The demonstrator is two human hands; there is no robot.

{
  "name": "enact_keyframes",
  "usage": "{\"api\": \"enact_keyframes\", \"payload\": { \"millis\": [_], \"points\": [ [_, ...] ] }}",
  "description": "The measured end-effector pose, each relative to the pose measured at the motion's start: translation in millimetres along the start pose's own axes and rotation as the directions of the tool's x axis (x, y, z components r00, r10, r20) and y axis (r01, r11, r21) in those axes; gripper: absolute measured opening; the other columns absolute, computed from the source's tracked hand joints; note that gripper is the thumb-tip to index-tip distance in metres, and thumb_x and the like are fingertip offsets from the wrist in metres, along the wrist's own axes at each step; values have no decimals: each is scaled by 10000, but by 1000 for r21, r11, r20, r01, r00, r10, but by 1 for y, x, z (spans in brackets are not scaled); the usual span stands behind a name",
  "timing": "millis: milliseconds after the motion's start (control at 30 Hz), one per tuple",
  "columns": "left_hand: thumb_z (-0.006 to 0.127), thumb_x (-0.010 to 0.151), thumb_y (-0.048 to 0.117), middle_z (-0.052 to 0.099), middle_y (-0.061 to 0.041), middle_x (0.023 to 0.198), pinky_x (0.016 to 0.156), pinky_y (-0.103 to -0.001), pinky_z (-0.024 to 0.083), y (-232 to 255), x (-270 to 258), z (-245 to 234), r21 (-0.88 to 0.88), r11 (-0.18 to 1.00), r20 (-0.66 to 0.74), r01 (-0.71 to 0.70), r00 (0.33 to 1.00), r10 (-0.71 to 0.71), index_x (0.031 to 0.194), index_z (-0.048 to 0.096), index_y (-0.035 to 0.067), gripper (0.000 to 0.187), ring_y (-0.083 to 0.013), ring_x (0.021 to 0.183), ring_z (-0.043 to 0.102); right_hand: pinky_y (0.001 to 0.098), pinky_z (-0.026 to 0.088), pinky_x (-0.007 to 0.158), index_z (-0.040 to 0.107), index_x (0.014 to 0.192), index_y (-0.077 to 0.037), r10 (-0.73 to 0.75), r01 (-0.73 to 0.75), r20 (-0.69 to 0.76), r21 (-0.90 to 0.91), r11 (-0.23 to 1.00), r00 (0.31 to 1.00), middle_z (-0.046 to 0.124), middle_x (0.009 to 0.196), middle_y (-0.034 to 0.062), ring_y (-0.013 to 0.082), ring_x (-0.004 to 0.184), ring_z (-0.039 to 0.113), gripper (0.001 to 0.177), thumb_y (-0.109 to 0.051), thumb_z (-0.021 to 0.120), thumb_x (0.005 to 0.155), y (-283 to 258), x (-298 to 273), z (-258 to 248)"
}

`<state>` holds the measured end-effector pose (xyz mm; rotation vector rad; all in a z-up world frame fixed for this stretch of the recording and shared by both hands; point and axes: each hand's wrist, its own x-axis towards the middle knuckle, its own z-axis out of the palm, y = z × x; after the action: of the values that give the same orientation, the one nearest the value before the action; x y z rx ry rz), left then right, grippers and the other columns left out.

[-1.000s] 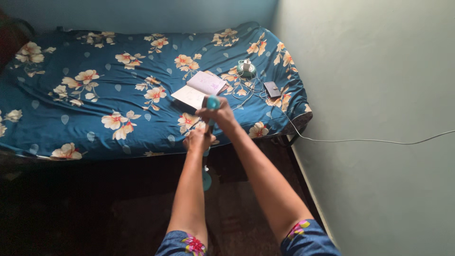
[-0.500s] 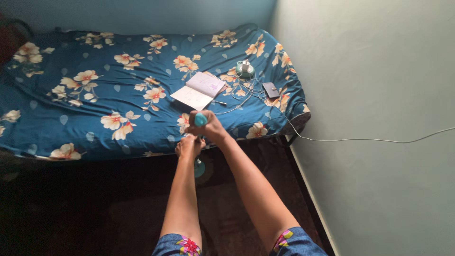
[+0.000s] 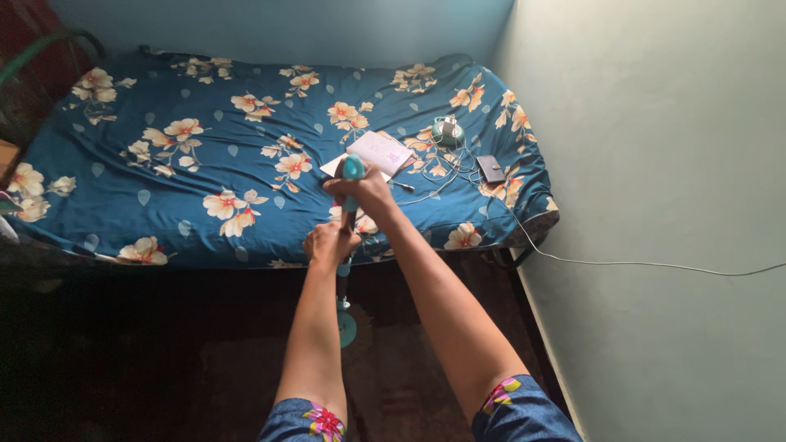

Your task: The person attaches the handle parts of a spin mop together, immerses the mop head into a bucket of water, spins it to wring out excess water, and then uses the mop to clean the floor in a hallway and a bedroom.

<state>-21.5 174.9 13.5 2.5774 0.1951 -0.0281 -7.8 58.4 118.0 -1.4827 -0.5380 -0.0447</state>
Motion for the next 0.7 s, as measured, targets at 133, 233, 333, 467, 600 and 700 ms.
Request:
{"api": "enact_keyframes", "payload": {
  "millis": [133,233,333,467,600,700],
  "points": [
    [696,799,535,739,-177,1137,978,-497,532,-18,4,1,18,1000,17,-6,1000,6,1218,733,229,520,-399,1121,686,256,495,542,678,794,-68,-29,30,50,-16,999,998,672,655,31,105,589,648,151,-121,819,799,20,-8,13],
    [708,800,504,743,-152,1114,954,-491,542,-38,12,16,26,1000,-20,-2,1000,3,1201,735,268,466,-382,1098,696,250,561,627,686,809,-81,-80,83,91,-29,996,993,702,717,9,92,673,693,127,-119,807,810,28,-23,25],
    [705,826,488,778,-94,1062,910,-442,590,-60,23,42,11,999,0,53,999,-53,1135,753,258,388,-317,1036,751,244,533,617,661,799,-79,-105,114,118,-71,991,987,685,736,0,80,677,660,159,-105,818,802,30,-41,35],
    [772,826,518,781,-105,1031,888,-422,583,-78,29,60,-8,994,-20,111,994,-112,1109,738,183,441,-309,1015,747,257,484,563,649,765,-87,-21,47,116,-226,973,993,663,698,-2,79,624,618,172,-108,819,786,27,-54,39],
    [707,824,472,781,-81,1049,928,-414,576,-66,19,46,-49,997,7,67,998,-67,1093,775,280,338,-305,1028,749,262,486,606,652,752,-87,-46,67,172,-119,991,984,646,716,-8,82,655,606,199,-105,849,735,26,-43,35],
    [712,802,485,757,-110,1080,948,-450,546,-52,6,18,-43,999,-23,25,999,-26,1140,758,299,389,-352,1070,708,261,497,605,680,758,-88,23,-12,142,-74,997,990,663,690,-2,89,630,622,164,-131,837,734,21,-24,32]
  ]
}}
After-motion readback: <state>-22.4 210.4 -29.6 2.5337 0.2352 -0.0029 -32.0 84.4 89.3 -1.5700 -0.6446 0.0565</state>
